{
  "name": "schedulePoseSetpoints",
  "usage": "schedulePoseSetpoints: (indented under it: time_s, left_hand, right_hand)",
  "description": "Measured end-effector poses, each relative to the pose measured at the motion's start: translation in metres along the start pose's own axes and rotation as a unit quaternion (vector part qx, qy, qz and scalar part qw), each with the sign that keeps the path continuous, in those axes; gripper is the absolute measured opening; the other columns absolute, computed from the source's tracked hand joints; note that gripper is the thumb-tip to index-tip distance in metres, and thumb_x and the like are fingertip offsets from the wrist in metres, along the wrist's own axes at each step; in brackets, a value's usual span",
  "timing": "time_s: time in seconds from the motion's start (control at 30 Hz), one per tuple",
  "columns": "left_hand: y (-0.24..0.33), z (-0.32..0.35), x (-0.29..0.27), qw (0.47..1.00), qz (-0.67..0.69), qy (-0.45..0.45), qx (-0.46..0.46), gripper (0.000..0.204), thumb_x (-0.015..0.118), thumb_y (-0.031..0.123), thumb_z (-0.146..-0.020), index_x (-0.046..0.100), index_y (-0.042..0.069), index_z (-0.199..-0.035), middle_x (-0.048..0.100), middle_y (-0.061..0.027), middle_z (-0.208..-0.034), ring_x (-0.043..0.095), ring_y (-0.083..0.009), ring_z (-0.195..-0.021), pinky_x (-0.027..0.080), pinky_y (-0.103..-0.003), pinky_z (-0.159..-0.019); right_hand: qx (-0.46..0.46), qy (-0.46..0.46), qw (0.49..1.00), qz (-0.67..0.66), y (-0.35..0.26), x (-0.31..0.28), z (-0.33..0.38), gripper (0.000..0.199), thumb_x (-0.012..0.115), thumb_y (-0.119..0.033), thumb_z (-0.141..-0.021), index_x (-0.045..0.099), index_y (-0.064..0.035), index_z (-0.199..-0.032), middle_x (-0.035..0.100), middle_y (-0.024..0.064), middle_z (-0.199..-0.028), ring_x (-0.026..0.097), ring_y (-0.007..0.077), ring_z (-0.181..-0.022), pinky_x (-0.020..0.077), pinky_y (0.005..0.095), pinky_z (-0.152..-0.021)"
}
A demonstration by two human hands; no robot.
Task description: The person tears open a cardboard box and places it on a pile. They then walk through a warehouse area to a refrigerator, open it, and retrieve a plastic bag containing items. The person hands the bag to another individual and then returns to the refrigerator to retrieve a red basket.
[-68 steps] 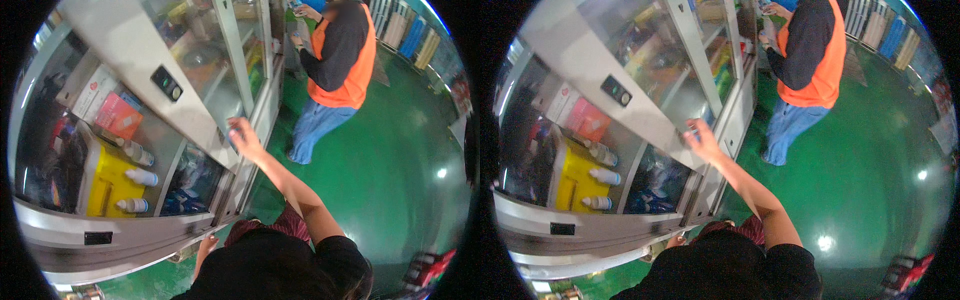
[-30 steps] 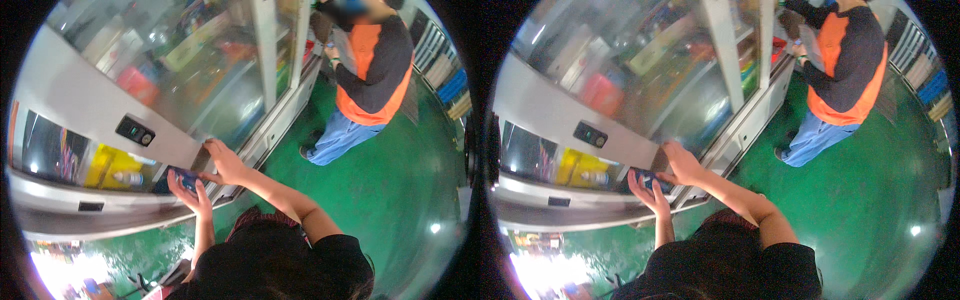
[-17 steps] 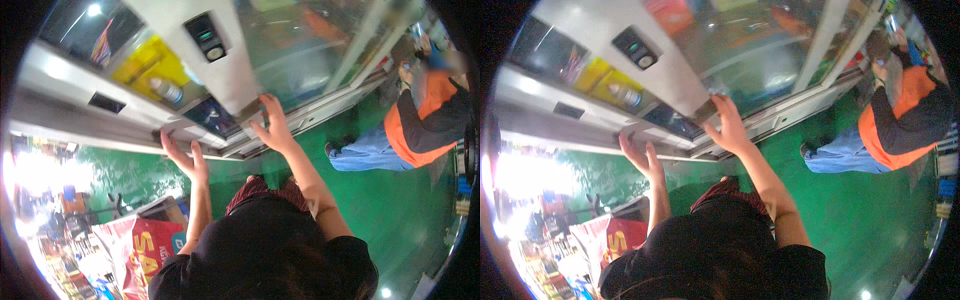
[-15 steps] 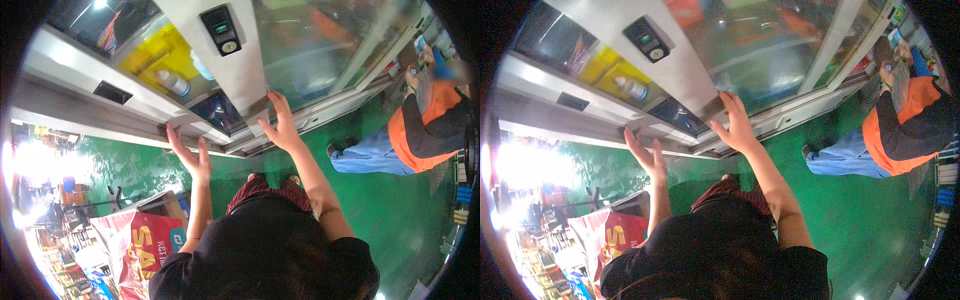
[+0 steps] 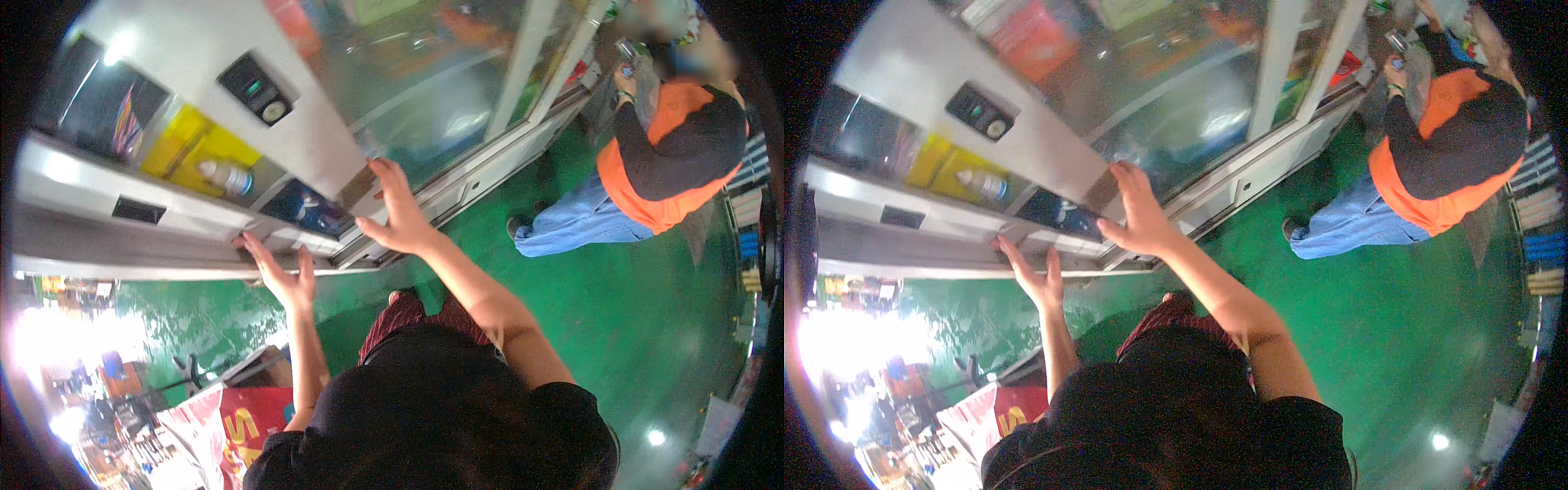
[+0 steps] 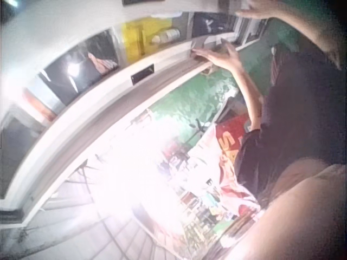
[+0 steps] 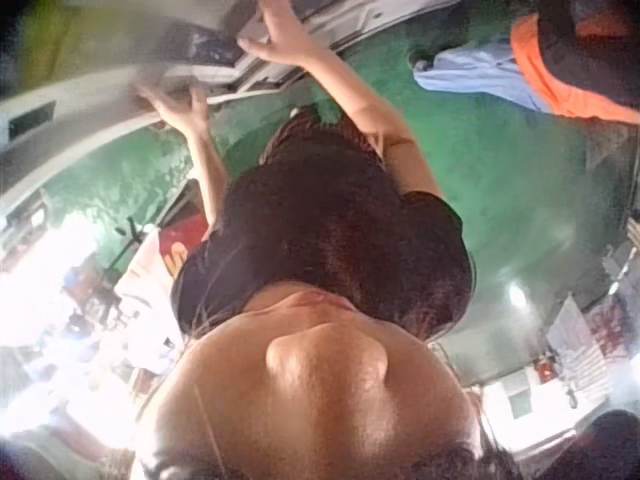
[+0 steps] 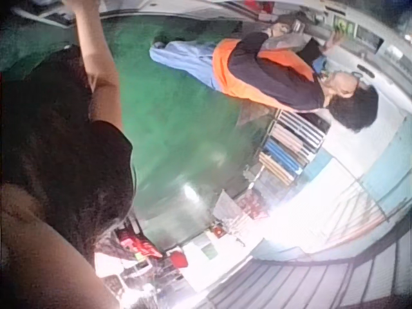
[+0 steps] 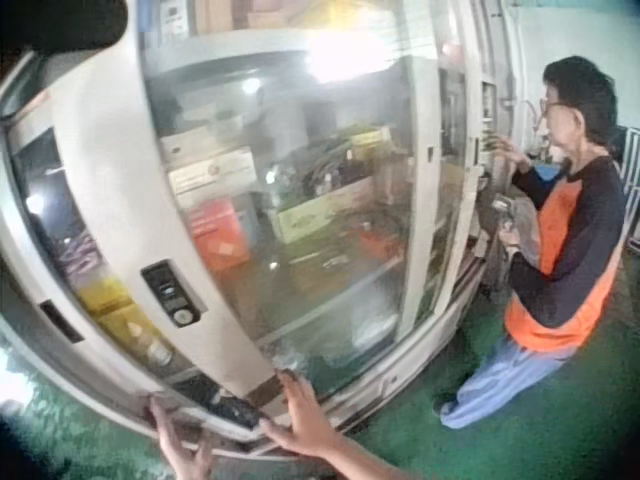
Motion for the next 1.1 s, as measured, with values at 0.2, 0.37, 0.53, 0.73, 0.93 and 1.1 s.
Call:
schedulePoseSetpoints:
  time_s: [0.2, 0.37, 0.53, 0.73, 0.93, 1.1]
  left_hand:
    - [-0.004, 0.002, 0.004, 0.999, -0.015, 0.018, 0.027, 0.053, 0.06, 0.013, -0.065, 0.048, 0.007, -0.117, 0.009, -0.0256, -0.136, 0.011, -0.0379, -0.126, 0.019, -0.047, -0.099]
    - [-0.006, 0.002, 0.009, 0.999, -0.012, 0.021, 0.043, 0.043, 0.06, 0.012, -0.066, 0.055, 0.009, -0.109, 0.008, -0.0245, -0.136, 0.009, -0.0377, -0.127, 0.019, -0.047, -0.099]
    - [-0.007, 0.002, 0.008, 0.997, -0.028, 0.031, 0.06, 0.034, 0.059, 0.011, -0.068, 0.058, 0.009, -0.103, 0.007, -0.0255, -0.136, 0.007, -0.0388, -0.126, 0.019, -0.048, -0.098]
    - [-0.005, 0.001, 0.012, 0.998, -0.027, 0.032, 0.045, 0.032, 0.058, 0.008, -0.069, 0.059, 0.01, -0.101, 0.007, -0.0247, -0.136, 0.009, -0.0392, -0.126, 0.021, -0.047, -0.098]
    - [-0.003, 0.003, 0.011, 0.994, -0.074, 0.051, 0.059, 0.028, 0.057, 0.006, -0.069, 0.058, 0.008, -0.098, 0.007, -0.0249, -0.136, 0.008, -0.0408, -0.126, 0.017, -0.05, -0.098]
    - [-0.001, 0.001, 0.011, 0.995, -0.069, 0.049, 0.06, 0.027, 0.057, 0.007, -0.072, 0.057, 0.008, -0.099, 0.004, -0.0245, -0.136, 0.005, -0.0411, -0.126, 0.015, -0.052, -0.099]
  right_hand:
    - [0.011, 0.008, 1.0, 0.008, -0.002, 0.005, 0.006, 0.08, 0.064, -0.018, -0.065, 0.018, -0.0009, -0.127, 0.021, 0.022, -0.126, 0.027, 0.0354, -0.115, 0.0393, 0.0381, -0.085]
    - [0.004, 0.007, 1.0, -0.003, -0.005, 0.004, 0.006, 0.081, 0.064, -0.017, -0.065, 0.016, -0.0013, -0.128, 0.021, 0.0221, -0.126, 0.025, 0.037, -0.116, 0.0308, 0.0408, -0.093]
    - [0.01, -0.012, 1.0, -0.015, -0.003, 0.009, 0.002, 0.081, 0.064, -0.016, -0.062, 0.018, -0.0003, -0.127, 0.023, 0.0238, -0.125, 0.024, 0.0391, -0.116, 0.0238, 0.0422, -0.097]
    - [0.003, 0.005, 1.0, -0.019, -0.003, 0.004, 0.004, 0.08, 0.062, -0.015, -0.064, 0.017, 0.0005, -0.128, 0.023, 0.0236, -0.125, 0.025, 0.0387, -0.115, 0.0237, 0.0418, -0.097]
    - [-0.001, -0.005, 1.0, -0.013, -0.004, 0.006, 0.006, 0.078, 0.062, -0.013, -0.066, 0.016, 0.0003, -0.128, 0.023, 0.0215, -0.126, 0.026, 0.0372, -0.116, 0.0245, 0.0408, -0.097]
    - [-0.002, -0.042, 0.999, -0.006, -0.007, 0.001, 0.011, 0.082, 0.062, -0.013, -0.067, 0.012, -0.0012, -0.131, 0.02, 0.021, -0.131, 0.023, 0.0367, -0.118, 0.0239, 0.0408, -0.098]
Point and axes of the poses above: each hand's wrist, its own z-axis away from the middle knuckle, its own x-axis out of the palm, y = z × x, the point moved 7 cm from there along -z, towards the middle knuckle
